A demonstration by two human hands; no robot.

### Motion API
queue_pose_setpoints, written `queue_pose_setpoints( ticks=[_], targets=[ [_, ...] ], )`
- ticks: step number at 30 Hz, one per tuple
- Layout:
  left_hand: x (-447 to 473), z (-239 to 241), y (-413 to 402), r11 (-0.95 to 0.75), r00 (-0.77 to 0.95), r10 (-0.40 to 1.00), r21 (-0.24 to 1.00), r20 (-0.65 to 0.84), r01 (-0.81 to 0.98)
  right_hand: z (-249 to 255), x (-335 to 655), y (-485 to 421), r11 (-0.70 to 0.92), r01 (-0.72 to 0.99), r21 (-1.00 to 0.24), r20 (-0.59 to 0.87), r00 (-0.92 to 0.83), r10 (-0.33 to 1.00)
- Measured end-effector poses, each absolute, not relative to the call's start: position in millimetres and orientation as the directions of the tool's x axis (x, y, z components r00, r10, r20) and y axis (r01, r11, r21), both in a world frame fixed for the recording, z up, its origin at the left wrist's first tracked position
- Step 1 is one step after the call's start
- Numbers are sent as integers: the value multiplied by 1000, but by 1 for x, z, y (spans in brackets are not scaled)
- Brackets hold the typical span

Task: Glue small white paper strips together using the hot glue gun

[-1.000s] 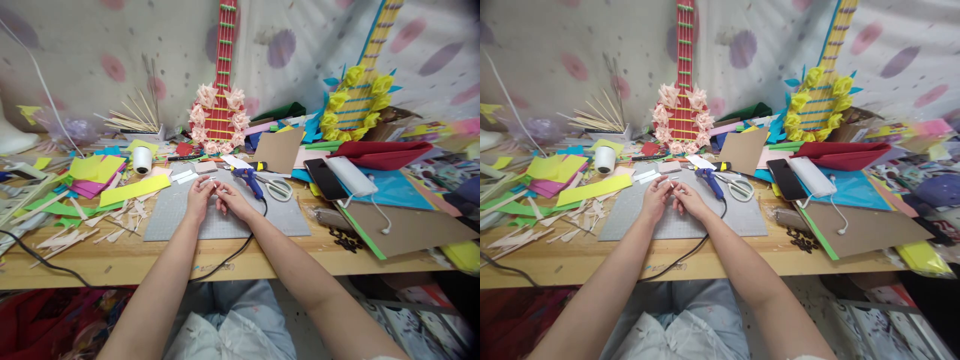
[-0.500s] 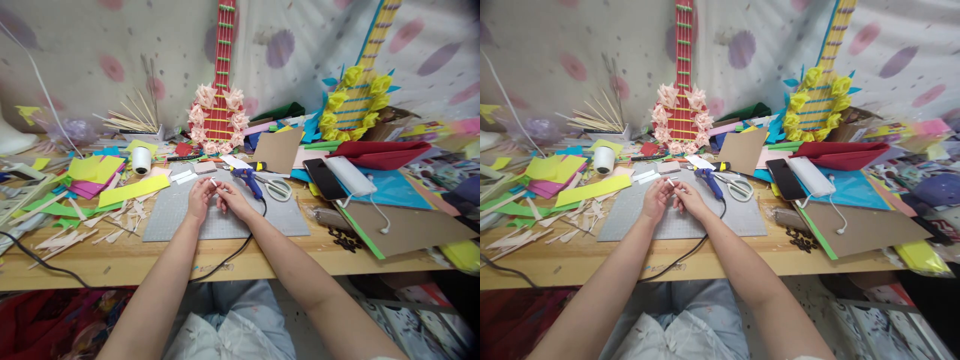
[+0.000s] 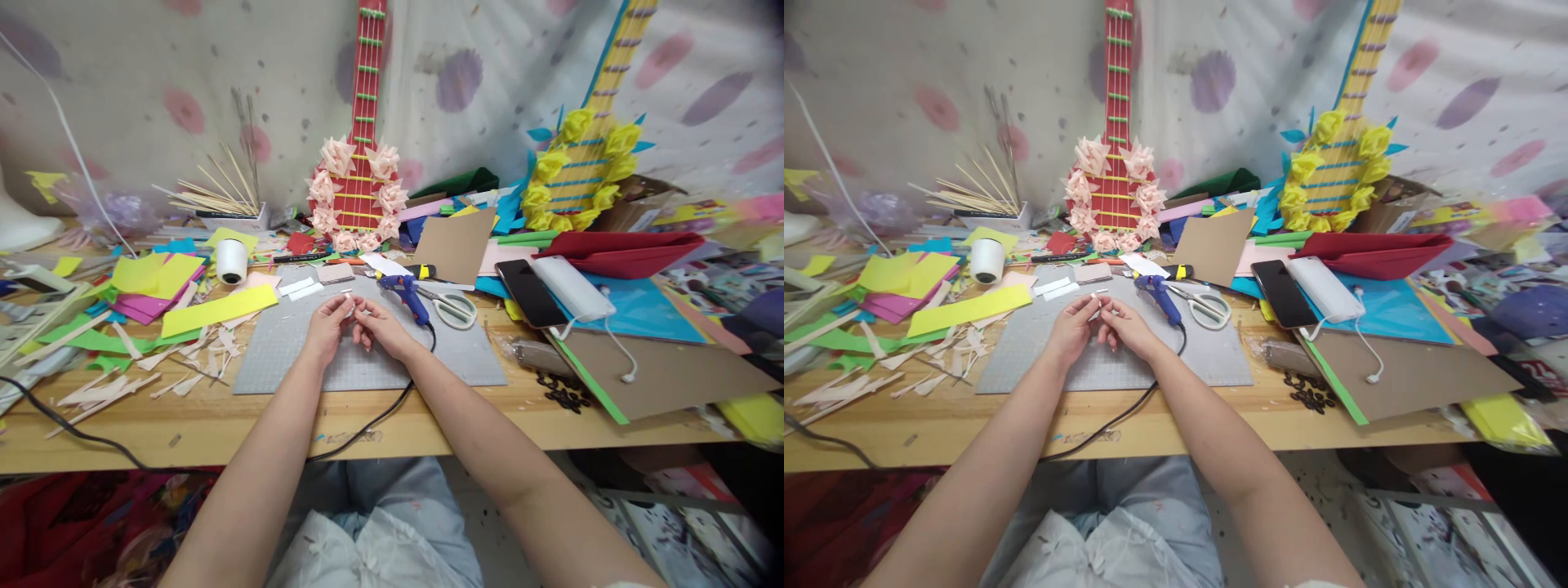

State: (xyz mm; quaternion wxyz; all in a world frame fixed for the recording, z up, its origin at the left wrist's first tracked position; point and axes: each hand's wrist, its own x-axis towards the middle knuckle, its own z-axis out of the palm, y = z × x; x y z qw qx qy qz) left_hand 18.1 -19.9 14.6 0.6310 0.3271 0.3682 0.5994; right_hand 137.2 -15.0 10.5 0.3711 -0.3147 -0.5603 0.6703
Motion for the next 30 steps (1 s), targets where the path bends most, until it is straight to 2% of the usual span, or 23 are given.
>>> queue_pose_setpoints(
  ticks=[7, 15, 23, 30],
  targets=[
    [21, 13, -22, 89, 129, 991, 881, -33, -464, 10, 135, -16, -80, -168, -983, 28, -554, 832],
    [22, 10, -19, 53, 80, 997, 864, -14, -500, 10, 134, -16, 56, -149, -987, 117, -443, 889],
    [24, 13, -22, 95, 144, 989, 876, -29, -472, 12, 134, -17, 9, -136, -991, 73, -474, 877],
    [23, 14, -21, 87, 29, 996, 852, -84, -516, 7, 134, -15, 5, -108, -994, 57, -487, 871]
  ],
)
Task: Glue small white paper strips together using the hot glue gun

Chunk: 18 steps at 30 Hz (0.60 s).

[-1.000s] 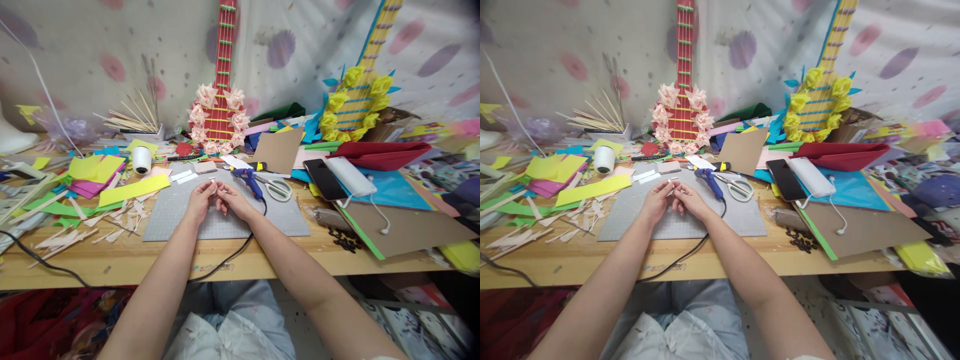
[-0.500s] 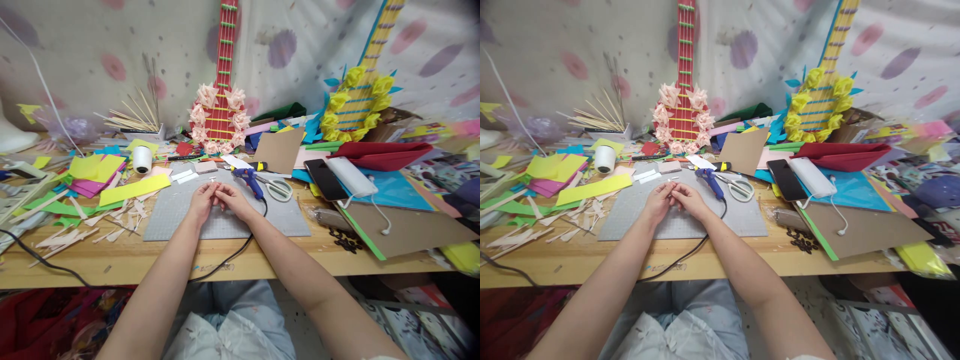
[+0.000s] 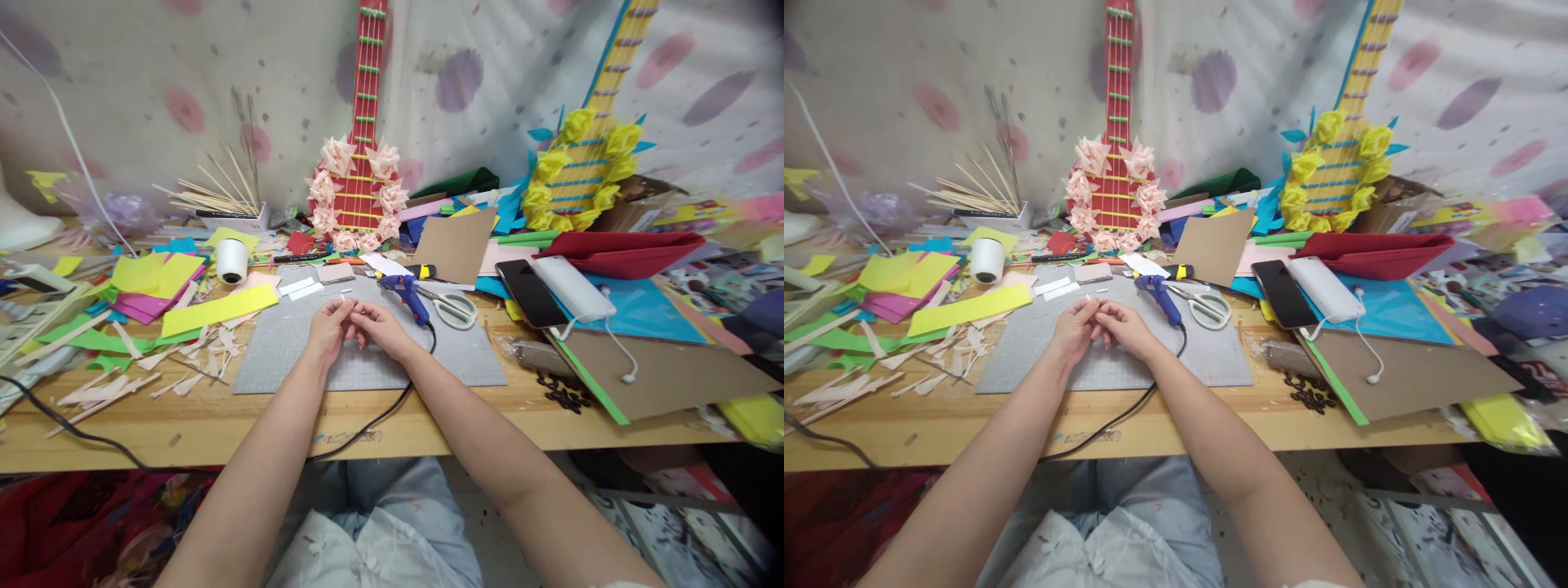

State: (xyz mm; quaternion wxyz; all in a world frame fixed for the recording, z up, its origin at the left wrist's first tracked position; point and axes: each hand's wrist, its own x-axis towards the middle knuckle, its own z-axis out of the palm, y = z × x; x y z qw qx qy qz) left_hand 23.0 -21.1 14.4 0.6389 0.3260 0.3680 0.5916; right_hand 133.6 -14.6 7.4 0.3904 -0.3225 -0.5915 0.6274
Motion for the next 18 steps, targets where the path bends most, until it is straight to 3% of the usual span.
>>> queue_pose_setpoints(
  ticks=[12, 18],
  targets=[
    [24, 7, -18, 94, 14, 995, 853, -102, -514, 7, 134, -14, 1, -153, -988, 79, -506, 859],
    [22, 13, -18, 70, -17, 995, 797, -101, -600, 10, 135, -16, -57, -195, -979, 54, -518, 854]
  ],
)
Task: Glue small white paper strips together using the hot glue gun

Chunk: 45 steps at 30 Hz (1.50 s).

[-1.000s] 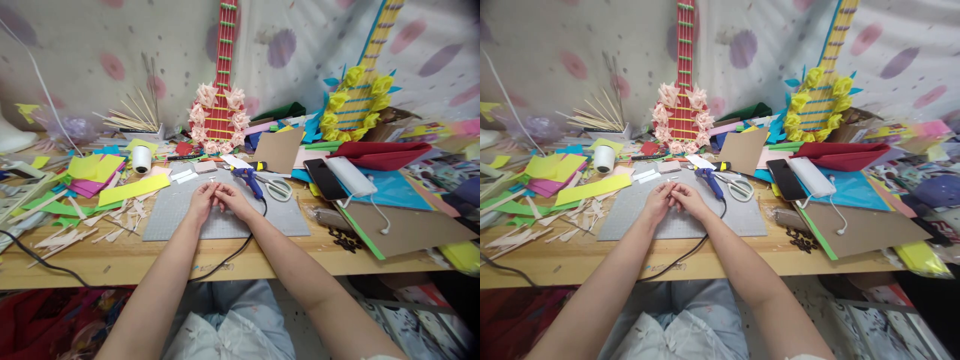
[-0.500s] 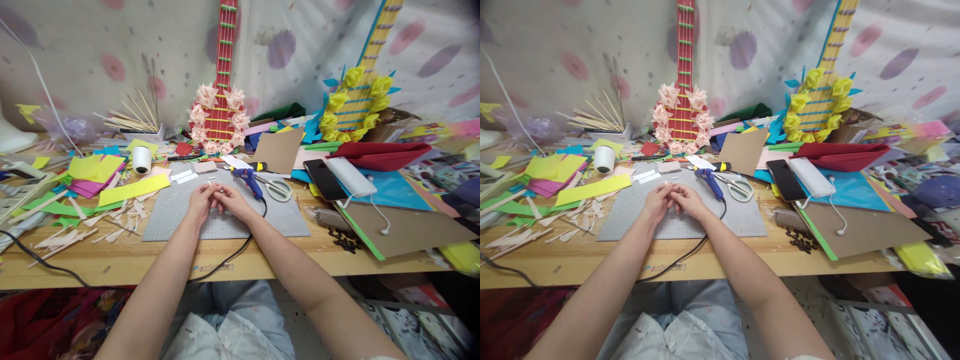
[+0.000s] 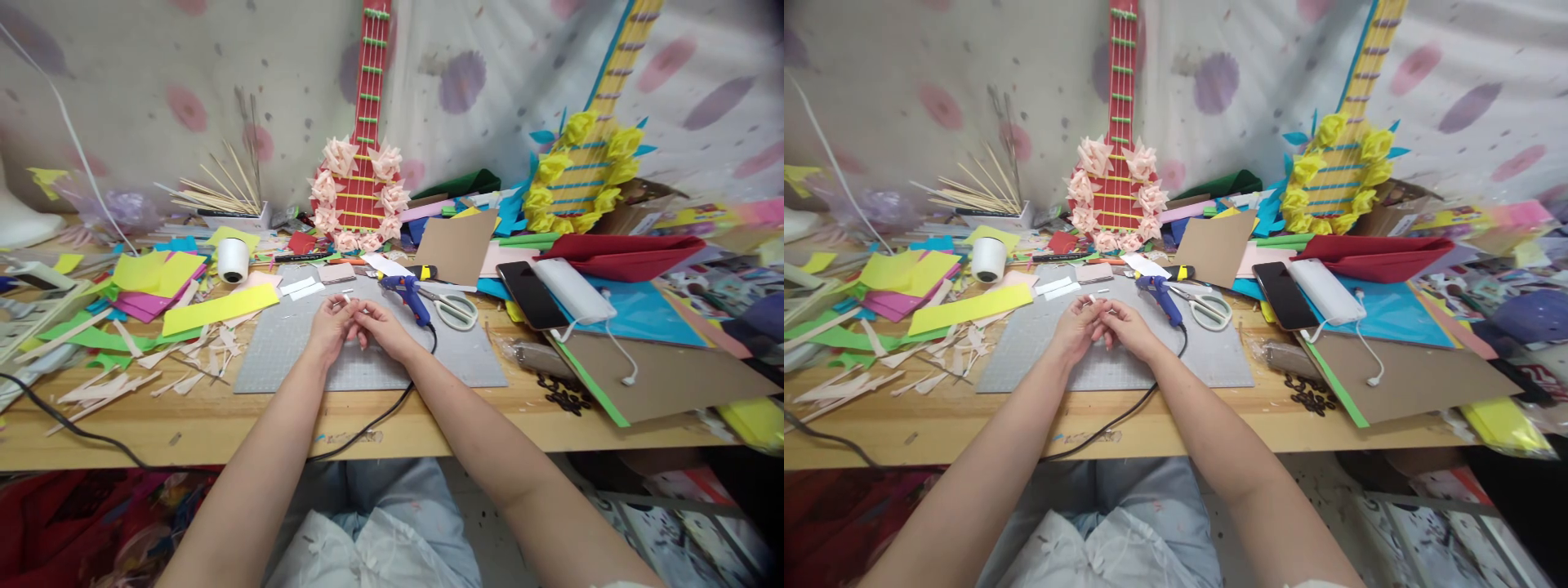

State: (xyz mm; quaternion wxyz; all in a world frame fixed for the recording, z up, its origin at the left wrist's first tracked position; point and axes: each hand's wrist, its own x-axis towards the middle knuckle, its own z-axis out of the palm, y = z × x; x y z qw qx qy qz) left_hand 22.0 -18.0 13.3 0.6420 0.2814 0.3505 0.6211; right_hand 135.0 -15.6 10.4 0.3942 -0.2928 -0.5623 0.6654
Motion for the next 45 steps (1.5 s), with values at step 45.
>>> queue_pose_setpoints(
  ticks=[45],
  targets=[
    [18, 10, -16, -36, -167, 985, 885, -47, -463, 6, 136, -11, -30, -53, -998, -2, -462, 887]
  ],
)
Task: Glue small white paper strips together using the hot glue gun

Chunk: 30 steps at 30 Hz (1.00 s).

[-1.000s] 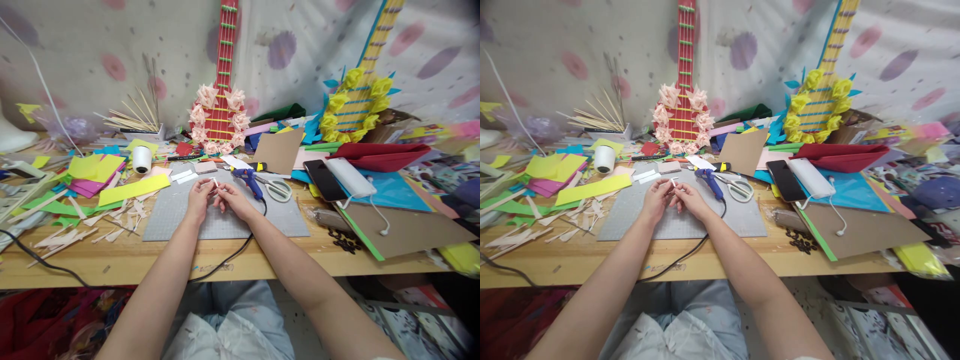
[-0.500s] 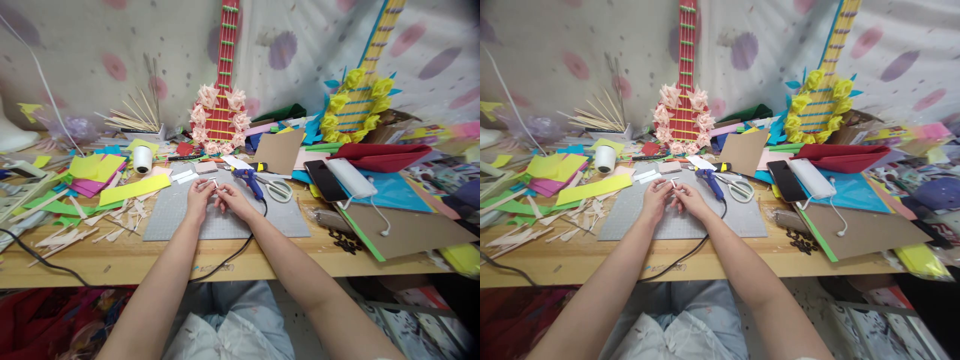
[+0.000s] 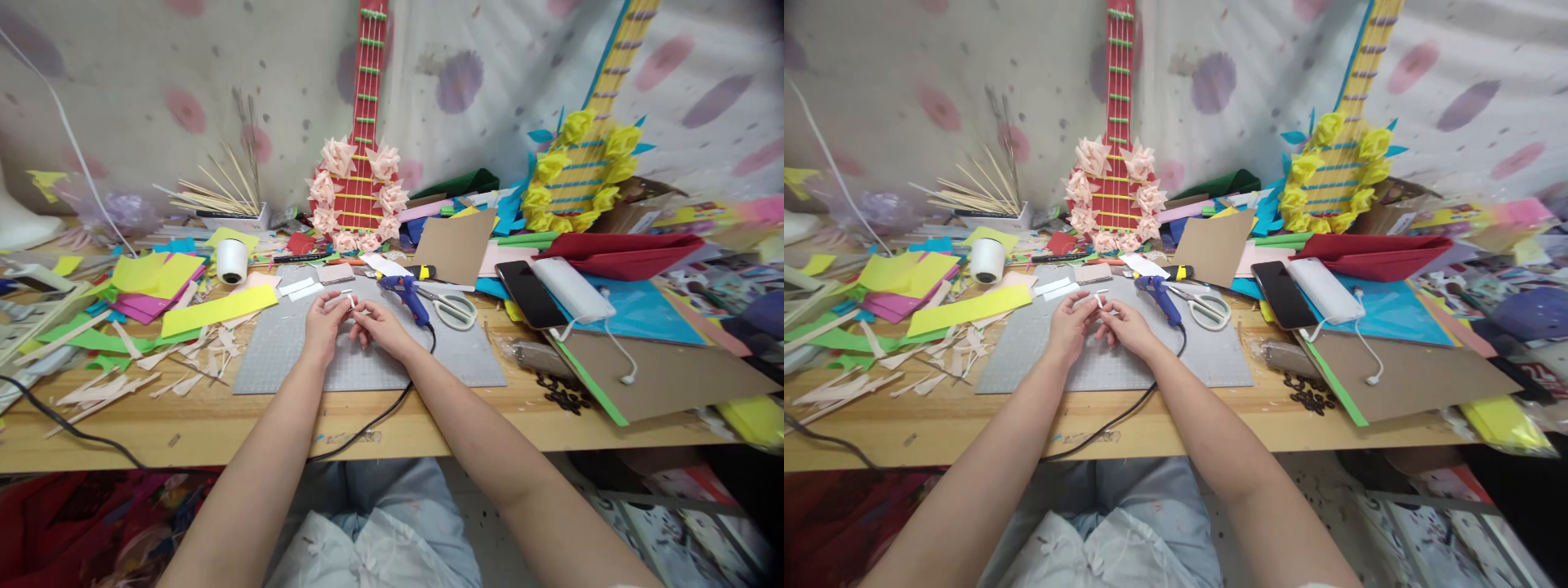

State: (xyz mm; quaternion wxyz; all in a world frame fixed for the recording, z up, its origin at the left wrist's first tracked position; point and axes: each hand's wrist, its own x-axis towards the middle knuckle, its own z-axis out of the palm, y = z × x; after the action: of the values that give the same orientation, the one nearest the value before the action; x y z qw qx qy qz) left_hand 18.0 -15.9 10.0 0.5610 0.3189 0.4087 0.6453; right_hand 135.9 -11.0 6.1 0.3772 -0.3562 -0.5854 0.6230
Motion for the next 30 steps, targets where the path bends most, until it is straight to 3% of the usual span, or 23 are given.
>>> queue_pose_setpoints(
  ticks=[12, 16, 18, 20, 23, 27, 30],
  targets=[
    [17, 12, -14, -71, -257, 965, 896, -50, -439, 9, 138, -8, 36, 37, -999, 18, -400, 916],
    [10, 15, -11, -133, -398, 915, 883, -65, -451, 35, 173, -8, 107, 191, -976, 34, -349, 936],
    [7, 15, -10, -136, -432, 899, 894, -70, -428, 47, 205, -8, 86, 333, -939, -79, -452, 889],
    [5, 13, -9, -125, -441, 895, 913, -65, -389, 52, 235, -6, 64, 541, -839, -154, -348, 925],
    [4, 9, -8, -108, -424, 905, 942, -39, -317, 44, 257, 3, 30, 721, -692, 50, 7, 999],
    [6, 5, -8, -97, -386, 922, 966, -2, -238, 20, 235, 16, 222, 707, -671, 242, -73, 967],
    [7, 3, -8, -96, -375, 927, 974, 12, -205, 8, 214, 23, 157, 696, -701, 218, 0, 976]
  ],
)
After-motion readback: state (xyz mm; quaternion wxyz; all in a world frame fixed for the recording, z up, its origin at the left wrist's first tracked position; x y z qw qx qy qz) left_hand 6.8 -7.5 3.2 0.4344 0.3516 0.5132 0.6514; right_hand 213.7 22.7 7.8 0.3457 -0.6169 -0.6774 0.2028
